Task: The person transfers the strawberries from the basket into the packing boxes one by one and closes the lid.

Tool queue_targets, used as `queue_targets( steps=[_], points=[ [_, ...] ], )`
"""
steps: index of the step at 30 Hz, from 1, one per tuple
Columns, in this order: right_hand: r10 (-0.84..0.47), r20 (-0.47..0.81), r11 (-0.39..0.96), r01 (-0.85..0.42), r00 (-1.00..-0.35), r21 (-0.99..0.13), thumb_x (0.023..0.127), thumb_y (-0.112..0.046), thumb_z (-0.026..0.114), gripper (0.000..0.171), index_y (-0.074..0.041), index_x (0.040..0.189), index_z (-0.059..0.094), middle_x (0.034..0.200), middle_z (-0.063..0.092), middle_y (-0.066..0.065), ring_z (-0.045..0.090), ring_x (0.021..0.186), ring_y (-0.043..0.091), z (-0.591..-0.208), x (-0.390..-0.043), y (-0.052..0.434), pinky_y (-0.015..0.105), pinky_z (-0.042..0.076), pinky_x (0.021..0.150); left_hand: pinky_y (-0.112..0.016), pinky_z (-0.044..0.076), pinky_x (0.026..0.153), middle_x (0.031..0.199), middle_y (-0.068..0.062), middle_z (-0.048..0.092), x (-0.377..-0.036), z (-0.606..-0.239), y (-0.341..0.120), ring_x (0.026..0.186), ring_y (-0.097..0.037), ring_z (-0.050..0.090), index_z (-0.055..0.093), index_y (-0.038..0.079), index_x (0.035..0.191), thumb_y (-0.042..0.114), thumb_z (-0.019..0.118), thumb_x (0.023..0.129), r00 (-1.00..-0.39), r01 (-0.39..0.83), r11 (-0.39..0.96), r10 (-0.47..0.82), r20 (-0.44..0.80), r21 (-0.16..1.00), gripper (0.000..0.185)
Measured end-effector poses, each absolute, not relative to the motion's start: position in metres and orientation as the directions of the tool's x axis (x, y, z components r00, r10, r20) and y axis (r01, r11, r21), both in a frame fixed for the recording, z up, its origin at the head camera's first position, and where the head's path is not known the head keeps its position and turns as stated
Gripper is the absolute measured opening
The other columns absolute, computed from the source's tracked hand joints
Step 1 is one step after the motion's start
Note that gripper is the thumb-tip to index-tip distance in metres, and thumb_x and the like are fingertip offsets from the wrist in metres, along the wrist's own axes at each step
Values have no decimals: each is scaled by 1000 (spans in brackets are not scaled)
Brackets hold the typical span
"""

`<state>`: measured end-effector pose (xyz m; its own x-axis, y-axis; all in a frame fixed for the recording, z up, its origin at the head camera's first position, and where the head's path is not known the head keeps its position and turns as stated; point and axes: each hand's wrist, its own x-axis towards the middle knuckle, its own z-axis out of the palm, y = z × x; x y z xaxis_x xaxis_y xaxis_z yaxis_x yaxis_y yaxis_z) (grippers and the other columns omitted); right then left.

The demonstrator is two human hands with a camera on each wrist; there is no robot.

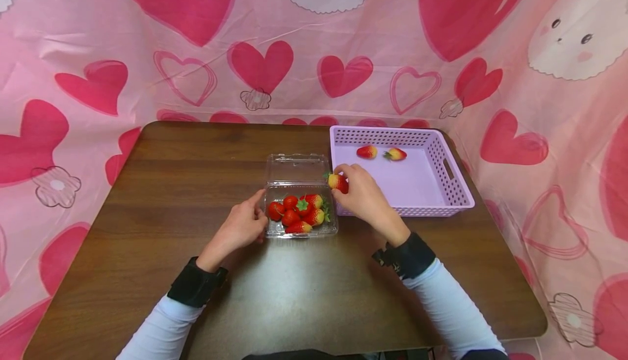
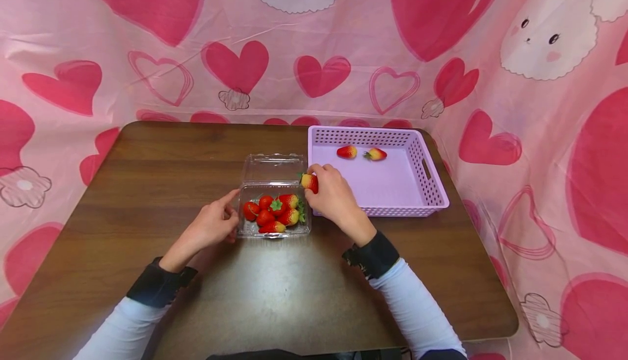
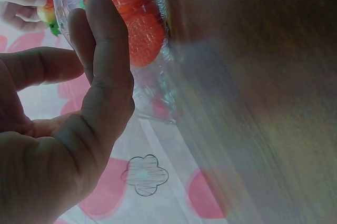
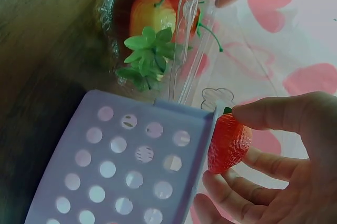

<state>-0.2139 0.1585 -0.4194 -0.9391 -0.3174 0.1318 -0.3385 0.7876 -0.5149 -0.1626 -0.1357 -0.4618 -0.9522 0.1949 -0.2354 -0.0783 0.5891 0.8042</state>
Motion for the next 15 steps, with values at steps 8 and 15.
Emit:
queue_targets(
  steps=[8,15],
  points=[
    [-328,89,780,-323,-941,-536,89,-17,80,43,-3,127,66,107,64,14,58,89,28,-421,-206,153,41,55,75,-36,55,58,80,-11,59,-162,-461,-135,57,-25,65,27,2,165,1,58,99,-953,-67,593,200,-227,803,74],
    [-338,68,773,-318,-939,-549,89,-16,81,44,-4,128,66,113,65,14,60,95,27,-420,-199,147,41,58,82,-36,55,58,79,-11,59,-162,-460,-135,58,-26,65,27,2,166,1,59,99,-951,-73,594,200,-235,801,74]
  ],
)
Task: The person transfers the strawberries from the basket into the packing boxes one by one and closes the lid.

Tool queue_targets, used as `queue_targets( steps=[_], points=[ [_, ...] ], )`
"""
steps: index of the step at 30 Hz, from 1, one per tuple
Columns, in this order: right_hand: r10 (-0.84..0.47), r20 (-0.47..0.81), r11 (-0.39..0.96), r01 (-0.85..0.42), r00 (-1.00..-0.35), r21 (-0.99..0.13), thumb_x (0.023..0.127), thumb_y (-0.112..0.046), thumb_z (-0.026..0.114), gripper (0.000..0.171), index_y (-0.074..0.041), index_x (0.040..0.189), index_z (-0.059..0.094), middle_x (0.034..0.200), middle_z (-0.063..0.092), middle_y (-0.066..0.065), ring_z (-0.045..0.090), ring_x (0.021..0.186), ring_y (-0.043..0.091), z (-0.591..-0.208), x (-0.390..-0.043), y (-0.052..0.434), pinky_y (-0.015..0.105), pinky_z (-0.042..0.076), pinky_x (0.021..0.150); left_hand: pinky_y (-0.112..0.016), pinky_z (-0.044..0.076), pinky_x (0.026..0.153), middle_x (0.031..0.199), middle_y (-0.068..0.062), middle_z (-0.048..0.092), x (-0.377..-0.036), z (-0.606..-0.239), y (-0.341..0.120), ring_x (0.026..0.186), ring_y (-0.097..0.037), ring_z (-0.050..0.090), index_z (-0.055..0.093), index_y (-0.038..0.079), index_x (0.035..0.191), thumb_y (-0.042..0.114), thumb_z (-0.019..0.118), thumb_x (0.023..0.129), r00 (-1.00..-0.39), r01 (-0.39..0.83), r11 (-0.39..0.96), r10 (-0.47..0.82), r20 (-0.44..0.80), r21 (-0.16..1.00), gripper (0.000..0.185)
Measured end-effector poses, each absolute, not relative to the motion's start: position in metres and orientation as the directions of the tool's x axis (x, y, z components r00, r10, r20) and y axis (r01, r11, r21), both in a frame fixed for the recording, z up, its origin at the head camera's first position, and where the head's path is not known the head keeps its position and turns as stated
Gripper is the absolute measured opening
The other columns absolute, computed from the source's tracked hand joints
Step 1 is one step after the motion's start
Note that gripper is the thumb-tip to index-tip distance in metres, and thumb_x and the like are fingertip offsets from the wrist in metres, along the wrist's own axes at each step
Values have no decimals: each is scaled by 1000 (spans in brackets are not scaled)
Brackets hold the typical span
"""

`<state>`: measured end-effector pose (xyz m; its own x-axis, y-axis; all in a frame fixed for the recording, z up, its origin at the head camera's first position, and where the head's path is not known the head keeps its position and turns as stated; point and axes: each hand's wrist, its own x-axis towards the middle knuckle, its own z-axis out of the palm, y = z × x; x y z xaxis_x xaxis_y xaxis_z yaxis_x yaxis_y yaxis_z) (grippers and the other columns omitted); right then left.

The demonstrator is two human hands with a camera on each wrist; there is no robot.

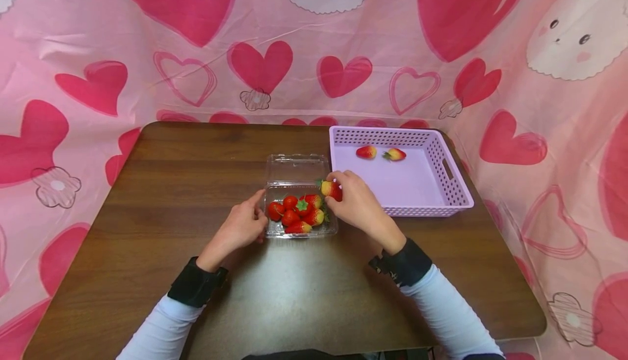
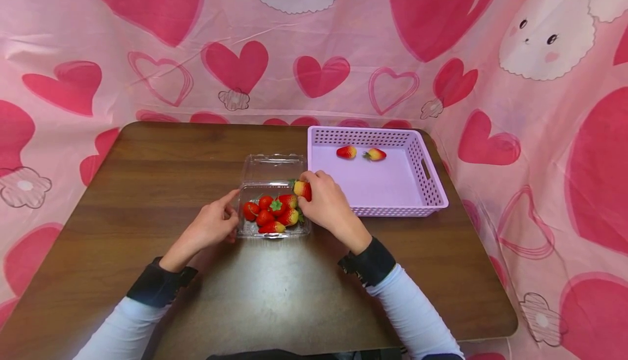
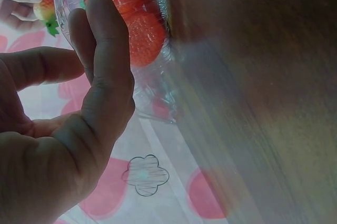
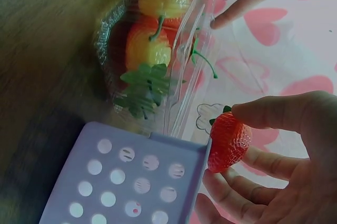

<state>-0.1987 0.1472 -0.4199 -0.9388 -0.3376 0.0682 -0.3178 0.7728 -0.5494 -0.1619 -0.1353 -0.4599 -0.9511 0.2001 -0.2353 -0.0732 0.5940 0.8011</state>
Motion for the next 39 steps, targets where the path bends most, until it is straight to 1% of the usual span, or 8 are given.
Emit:
queue_targets(
  steps=[8,15,21,25,31,34,39],
  points=[
    [-357,63,766,-331,-932,-552,88,-16,83,41,-5,125,68,110,66,12,59,94,27,-420,-193,141,41,57,83,-36,55,59,79,-12,58,-161,-458,-135,59,-28,65,26,2,166,1,59,100,-949,-81,594,199,-243,800,74],
    [-367,36,768,-325,-929,-552,87,-17,85,44,-7,126,68,112,67,11,61,95,25,-418,-188,136,42,58,84,-34,56,59,81,-12,58,-161,-457,-135,59,-27,64,27,1,165,1,59,99,-950,-78,594,199,-240,801,73],
    [-387,31,773,-343,-921,-533,87,-18,84,44,-6,126,68,113,69,11,62,94,24,-418,-183,131,41,58,83,-35,58,61,83,-13,59,-161,-456,-135,60,-28,65,27,2,165,1,60,100,-950,-82,597,195,-244,798,74],
    [-403,22,777,-355,-915,-520,86,-18,86,44,-6,125,69,113,70,10,63,95,24,-421,-179,127,41,58,87,-36,57,60,81,-12,59,-161,-458,-135,58,-25,65,27,2,166,2,59,99,-951,-80,600,193,-242,796,74],
    [-424,34,779,-384,-905,-496,84,-18,88,43,-6,122,71,112,71,10,63,101,27,-425,-176,123,43,56,93,-36,55,58,80,-11,59,-160,-459,-135,58,-24,65,27,2,166,2,58,99,-952,-72,606,195,-236,792,73],
    [-429,25,782,-385,-903,-491,84,-19,89,44,-6,123,72,112,71,10,63,102,27,-427,-174,122,43,56,93,-36,54,58,79,-11,60,-160,-459,-135,58,-25,65,26,2,166,2,58,100,-952,-69,606,197,-234,792,73],
    [-438,-25,792,-372,-899,-484,85,-20,89,45,-9,125,72,110,71,8,63,97,24,-430,-172,121,41,57,88,-36,54,59,79,-11,59,-161,-458,-135,59,-25,65,26,2,166,2,59,100,-952,-66,605,199,-231,794,73]
  ],
)
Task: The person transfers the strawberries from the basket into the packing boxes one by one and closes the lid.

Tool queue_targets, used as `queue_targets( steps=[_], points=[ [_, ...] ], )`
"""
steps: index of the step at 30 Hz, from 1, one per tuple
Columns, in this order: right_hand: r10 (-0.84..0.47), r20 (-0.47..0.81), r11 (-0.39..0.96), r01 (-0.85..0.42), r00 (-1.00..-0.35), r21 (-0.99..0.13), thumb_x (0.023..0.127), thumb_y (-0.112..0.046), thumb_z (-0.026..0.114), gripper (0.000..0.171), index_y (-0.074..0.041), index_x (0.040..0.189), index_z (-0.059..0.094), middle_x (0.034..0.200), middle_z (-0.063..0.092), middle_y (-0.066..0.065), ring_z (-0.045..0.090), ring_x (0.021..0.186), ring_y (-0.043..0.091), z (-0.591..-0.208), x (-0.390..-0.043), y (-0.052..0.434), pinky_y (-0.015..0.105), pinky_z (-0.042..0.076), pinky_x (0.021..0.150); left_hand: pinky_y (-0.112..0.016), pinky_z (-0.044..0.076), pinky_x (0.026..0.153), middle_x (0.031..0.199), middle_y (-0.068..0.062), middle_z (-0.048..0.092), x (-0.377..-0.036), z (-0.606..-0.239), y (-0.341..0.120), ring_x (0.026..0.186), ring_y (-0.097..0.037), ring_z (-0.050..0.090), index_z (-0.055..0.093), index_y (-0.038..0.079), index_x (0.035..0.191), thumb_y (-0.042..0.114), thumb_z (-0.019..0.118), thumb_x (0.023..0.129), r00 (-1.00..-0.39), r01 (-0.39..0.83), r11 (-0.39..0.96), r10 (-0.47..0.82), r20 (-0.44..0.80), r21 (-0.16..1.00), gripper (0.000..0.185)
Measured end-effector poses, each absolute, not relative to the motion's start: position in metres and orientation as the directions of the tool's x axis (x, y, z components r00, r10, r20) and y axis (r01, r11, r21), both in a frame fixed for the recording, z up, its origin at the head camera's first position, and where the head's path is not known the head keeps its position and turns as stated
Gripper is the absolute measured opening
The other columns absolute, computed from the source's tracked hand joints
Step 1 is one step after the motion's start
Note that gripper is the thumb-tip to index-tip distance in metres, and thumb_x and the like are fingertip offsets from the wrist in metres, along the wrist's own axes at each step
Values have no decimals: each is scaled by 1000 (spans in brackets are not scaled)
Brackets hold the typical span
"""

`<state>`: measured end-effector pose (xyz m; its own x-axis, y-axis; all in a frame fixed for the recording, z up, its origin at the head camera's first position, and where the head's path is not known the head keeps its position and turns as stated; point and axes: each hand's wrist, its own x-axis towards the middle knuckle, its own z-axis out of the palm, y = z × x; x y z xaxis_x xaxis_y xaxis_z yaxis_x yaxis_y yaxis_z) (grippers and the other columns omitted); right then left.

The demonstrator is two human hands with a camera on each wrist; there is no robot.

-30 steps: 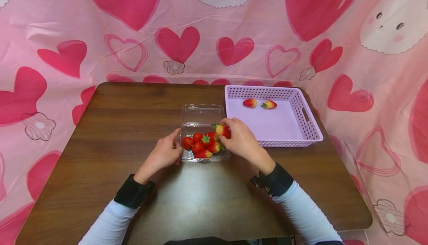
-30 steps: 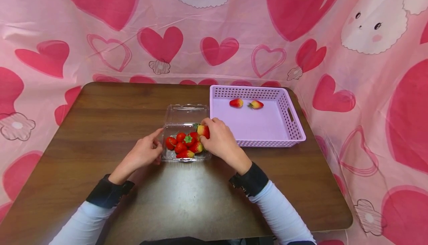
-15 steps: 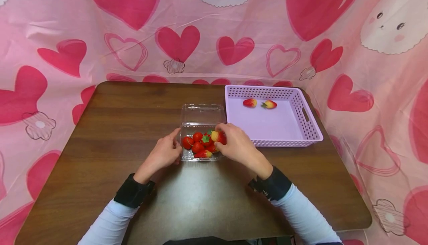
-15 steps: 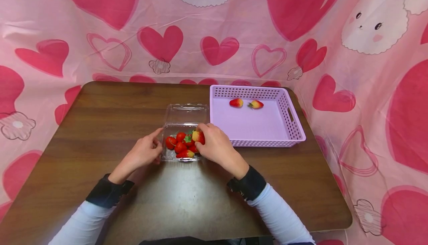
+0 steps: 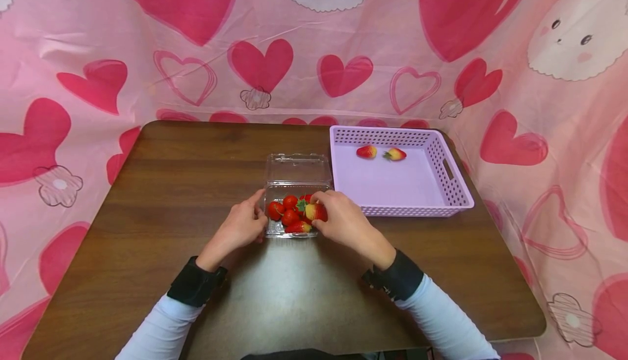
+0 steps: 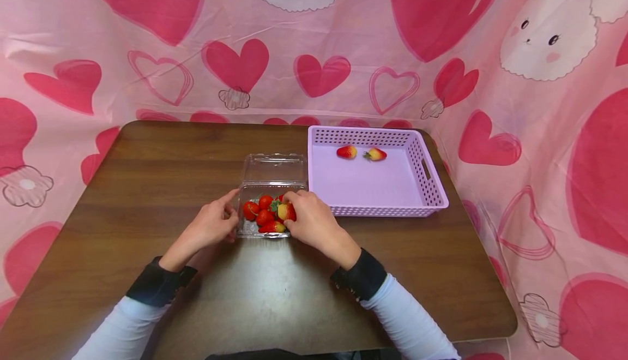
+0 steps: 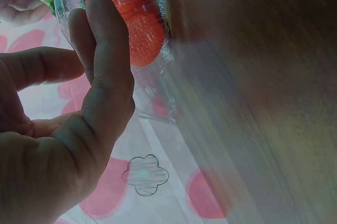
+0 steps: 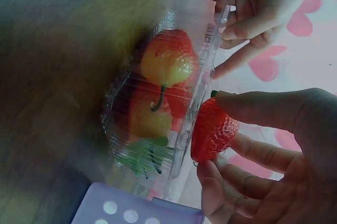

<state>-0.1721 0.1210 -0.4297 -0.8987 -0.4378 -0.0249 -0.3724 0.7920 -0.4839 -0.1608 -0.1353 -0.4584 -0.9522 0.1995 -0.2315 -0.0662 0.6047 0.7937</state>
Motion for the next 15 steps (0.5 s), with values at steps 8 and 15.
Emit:
queue_targets(
  steps=[8,15],
  points=[
    [-452,-59,800,-375,-890,-468,84,-18,89,45,-9,124,72,109,71,8,62,92,23,-436,-170,120,39,56,83,-36,56,59,80,-11,59,-161,-459,-135,58,-25,65,27,2,166,2,59,99,-952,-76,599,194,-237,797,73],
    [-463,-50,807,-398,-885,-437,85,-18,88,41,-8,122,72,103,69,6,61,87,22,-439,-170,119,39,54,79,-36,55,59,79,-12,59,-161,-459,-135,58,-25,64,26,3,166,2,59,100,-950,-82,597,194,-243,798,74]
  ],
)
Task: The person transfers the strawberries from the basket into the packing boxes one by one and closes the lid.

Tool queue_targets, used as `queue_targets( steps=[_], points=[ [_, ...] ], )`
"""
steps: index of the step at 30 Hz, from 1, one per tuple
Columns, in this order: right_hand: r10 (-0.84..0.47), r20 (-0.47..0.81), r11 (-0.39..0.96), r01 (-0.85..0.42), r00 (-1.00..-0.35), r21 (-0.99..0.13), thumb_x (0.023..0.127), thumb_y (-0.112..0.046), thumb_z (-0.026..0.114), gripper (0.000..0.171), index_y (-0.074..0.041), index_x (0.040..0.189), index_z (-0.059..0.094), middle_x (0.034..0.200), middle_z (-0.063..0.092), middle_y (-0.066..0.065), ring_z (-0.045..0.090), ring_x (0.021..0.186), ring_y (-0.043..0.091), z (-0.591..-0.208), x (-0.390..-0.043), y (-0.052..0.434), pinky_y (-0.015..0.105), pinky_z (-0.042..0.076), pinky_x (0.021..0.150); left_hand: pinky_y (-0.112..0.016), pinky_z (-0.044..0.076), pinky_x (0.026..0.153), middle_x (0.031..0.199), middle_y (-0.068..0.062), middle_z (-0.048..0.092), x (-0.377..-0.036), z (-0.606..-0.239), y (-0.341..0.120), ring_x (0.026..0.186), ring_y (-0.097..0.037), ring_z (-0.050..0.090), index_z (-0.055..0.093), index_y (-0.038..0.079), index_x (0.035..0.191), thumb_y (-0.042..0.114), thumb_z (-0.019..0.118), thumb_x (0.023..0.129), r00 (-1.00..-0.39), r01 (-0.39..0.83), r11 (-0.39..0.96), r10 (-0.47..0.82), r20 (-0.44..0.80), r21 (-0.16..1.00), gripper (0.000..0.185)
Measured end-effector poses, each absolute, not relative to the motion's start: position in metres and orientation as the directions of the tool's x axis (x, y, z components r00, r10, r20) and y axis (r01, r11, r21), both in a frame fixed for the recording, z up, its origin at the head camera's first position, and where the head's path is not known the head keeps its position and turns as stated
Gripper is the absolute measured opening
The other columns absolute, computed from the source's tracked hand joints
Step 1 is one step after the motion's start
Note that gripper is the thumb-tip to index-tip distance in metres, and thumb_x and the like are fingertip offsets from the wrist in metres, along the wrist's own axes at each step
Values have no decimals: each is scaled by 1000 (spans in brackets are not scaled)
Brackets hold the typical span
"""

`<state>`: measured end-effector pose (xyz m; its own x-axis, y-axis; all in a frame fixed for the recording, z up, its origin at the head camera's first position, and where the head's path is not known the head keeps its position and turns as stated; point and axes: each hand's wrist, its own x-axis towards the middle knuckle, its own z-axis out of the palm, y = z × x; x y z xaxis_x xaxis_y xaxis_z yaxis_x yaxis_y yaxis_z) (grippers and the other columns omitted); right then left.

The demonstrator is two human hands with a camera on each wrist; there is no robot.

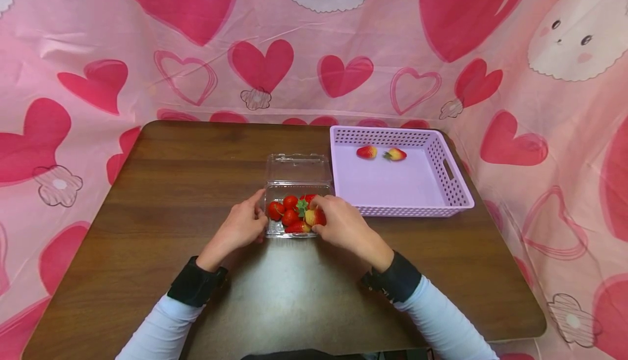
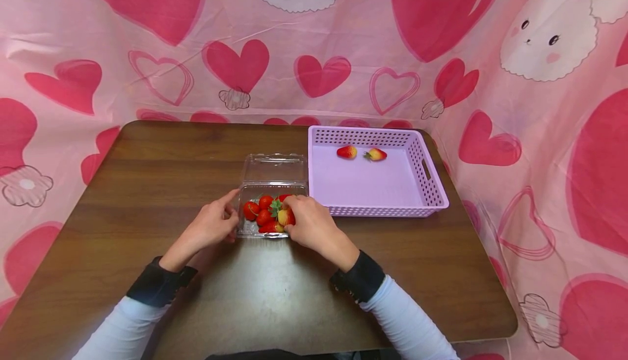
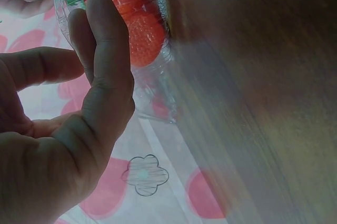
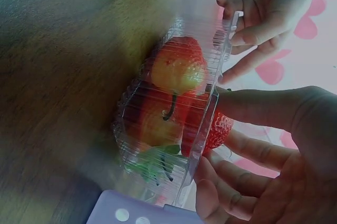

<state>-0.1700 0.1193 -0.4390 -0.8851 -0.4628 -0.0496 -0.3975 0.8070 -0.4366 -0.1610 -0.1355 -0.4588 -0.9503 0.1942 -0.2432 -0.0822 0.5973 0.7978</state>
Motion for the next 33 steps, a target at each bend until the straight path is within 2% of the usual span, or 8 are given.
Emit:
queue_targets(
  steps=[14,33],
  points=[
    [-457,-98,815,-372,-884,-444,86,-19,87,42,-7,123,71,98,68,5,60,84,23,-438,-171,118,39,53,76,-35,55,60,79,-12,58,-160,-458,-135,60,-30,65,26,4,166,3,60,100,-948,-98,600,186,-257,794,74],
    [-447,-128,822,-350,-885,-449,87,-20,87,44,-8,125,70,104,70,5,61,89,23,-437,-170,119,41,54,81,-36,54,59,79,-11,59,-162,-459,-135,59,-24,64,26,2,166,2,58,100,-947,-80,598,203,-247,797,73]
  ],
)
